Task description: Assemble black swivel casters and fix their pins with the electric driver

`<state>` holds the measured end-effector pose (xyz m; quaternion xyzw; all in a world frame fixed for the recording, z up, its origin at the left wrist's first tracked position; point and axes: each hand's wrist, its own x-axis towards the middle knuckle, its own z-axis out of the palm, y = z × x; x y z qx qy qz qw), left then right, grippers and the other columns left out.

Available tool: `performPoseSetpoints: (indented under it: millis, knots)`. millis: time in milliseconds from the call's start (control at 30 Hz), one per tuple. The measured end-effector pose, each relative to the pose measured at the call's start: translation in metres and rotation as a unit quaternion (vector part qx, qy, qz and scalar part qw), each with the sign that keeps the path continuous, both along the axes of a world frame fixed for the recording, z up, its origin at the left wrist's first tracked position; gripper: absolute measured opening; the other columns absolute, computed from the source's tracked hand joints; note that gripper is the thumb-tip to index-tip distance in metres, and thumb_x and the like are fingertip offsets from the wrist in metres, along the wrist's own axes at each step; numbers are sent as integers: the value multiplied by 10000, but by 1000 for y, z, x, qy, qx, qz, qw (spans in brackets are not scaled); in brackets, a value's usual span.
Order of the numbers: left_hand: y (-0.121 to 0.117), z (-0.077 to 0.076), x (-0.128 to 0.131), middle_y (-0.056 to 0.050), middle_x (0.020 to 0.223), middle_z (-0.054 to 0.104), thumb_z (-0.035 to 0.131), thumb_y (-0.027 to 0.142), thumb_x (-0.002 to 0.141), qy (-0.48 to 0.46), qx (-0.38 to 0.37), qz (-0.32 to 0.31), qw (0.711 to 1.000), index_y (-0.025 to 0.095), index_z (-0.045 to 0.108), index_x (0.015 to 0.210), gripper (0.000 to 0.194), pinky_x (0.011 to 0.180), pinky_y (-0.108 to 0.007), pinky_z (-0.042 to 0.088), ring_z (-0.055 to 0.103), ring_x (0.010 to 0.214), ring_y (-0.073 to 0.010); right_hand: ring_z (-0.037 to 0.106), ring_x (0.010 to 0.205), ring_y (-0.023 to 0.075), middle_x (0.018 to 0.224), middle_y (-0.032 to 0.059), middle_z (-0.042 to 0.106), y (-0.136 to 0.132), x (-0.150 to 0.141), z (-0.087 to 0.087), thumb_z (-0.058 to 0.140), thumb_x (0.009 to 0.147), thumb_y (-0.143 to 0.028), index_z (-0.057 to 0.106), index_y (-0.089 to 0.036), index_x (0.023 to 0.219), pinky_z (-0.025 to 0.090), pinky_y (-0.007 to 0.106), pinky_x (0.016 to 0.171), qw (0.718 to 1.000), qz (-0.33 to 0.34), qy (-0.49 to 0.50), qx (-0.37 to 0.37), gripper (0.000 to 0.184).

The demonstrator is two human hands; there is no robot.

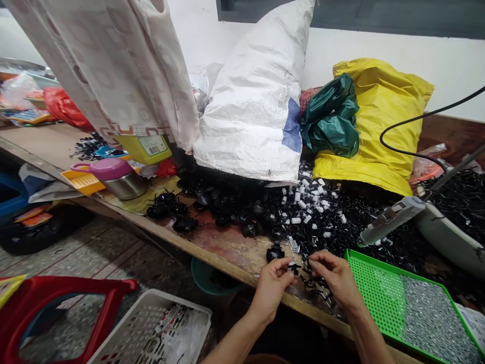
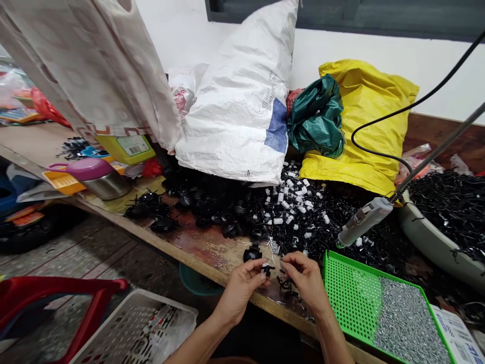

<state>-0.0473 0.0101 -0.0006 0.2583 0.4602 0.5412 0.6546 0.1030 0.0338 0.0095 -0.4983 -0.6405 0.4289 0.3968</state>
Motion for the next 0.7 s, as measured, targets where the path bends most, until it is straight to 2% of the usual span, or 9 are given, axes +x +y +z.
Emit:
performPoseSetpoints:
  millis: [133,233,400,700]
  knots:
    - [0,-4,2,-9,702,576,673,127,539,0,7,11,1000,150,671,837,298,615,-256,451,523,638,-121,526,644,127,724,26,547,-18,-7,7,450,814,-274,614,-186,820,436,227,580,996,36,-48,67,186]
    - [0,-7,3,-6,703,541,666,130,536,25,35,5,999,160,692,793,260,637,-252,442,522,678,-134,536,675,128,769,30,559,-25,-11,-1,413,833,-240,569,-193,921,443,220,605,990,25,-90,104,185]
    - [-2,-8,1,-11,719,511,654,160,564,94,78,-19,992,174,708,791,233,645,-238,427,514,697,-140,545,671,121,756,16,565,-28,-14,-12,421,825,-197,482,-187,975,443,208,595,985,-4,-124,122,162]
    - [-7,-9,-2,-17,743,490,628,115,593,119,115,-27,986,174,707,784,216,635,-229,419,504,708,-136,561,628,110,738,12,570,-32,-17,-9,412,819,-129,449,-189,919,443,198,573,960,-12,-191,206,122]
